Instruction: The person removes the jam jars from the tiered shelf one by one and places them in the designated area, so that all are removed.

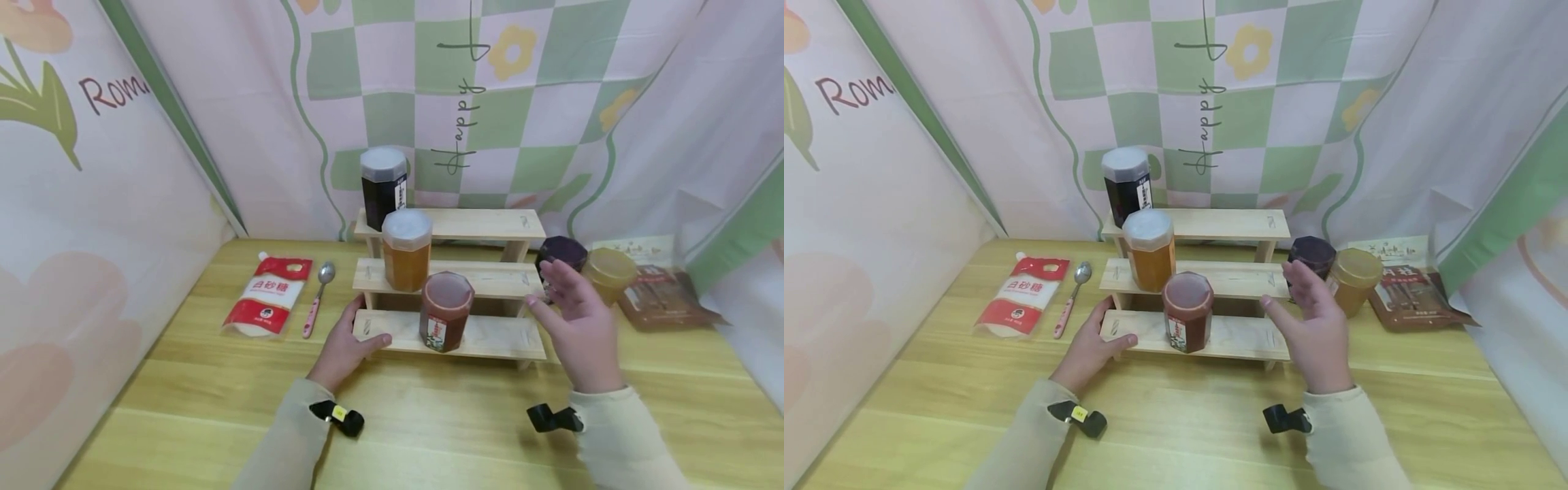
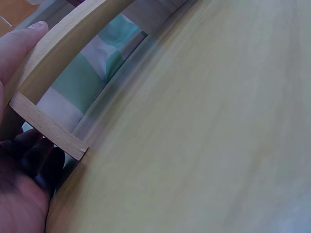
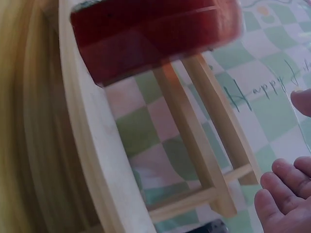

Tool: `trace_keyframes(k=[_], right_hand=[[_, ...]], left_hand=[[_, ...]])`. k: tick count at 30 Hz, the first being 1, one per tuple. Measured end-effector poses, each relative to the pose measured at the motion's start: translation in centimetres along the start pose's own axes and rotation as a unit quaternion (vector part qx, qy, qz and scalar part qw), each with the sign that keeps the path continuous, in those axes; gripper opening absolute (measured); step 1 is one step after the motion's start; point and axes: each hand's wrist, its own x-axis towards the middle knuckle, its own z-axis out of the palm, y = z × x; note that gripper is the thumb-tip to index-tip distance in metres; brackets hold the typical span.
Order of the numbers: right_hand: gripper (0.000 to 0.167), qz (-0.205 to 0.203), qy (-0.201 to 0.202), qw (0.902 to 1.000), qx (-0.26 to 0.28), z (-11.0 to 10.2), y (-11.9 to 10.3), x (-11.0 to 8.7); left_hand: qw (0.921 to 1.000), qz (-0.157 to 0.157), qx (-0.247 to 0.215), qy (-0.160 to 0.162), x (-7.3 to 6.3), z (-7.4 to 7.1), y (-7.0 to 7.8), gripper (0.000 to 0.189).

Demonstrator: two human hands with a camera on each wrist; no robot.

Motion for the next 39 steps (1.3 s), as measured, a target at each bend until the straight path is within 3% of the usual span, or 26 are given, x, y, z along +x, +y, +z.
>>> trace_keyframes(k=[6, 12, 20, 26, 32, 39], right_hand=[[0.065, -0.023, -0.03, 0.9992, -0.016, 1.2, 0.3, -0.6], [0.066, -0.007, -0.074, 0.9972, -0.01, 2.5, 0.9, -1.3], [0.058, -0.007, -0.081, 0.9964, 0.026, 3.9, 0.9, -1.9], [0.057, 0.019, -0.16, 0.9869, 0.015, 4.5, 1.8, -2.2], [0.075, 0.044, -0.239, 0.9699, -0.016, 5.6, 2.4, -1.8], [0.08, 0.058, -0.227, 0.972, -0.022, 7.2, 1.8, -1.9]], left_hand=[[1.0, -0.003, 0.004, 0.001, 0.0, 0.0, -0.1, 0.107], [1.0, 0.005, -0.002, -0.002, 0.2, 0.0, -0.2, 0.105], [1.0, 0.006, -0.004, -0.001, 0.2, 0.0, -0.2, 0.104], [1.0, 0.004, 0.004, 0.0, 0.1, 0.0, -0.3, 0.105], [1.0, 0.004, 0.003, 0.001, 0.2, 0.0, -0.2, 0.106], [1.0, 0.006, 0.002, 0.001, 0.2, 0.0, -0.2, 0.106]])
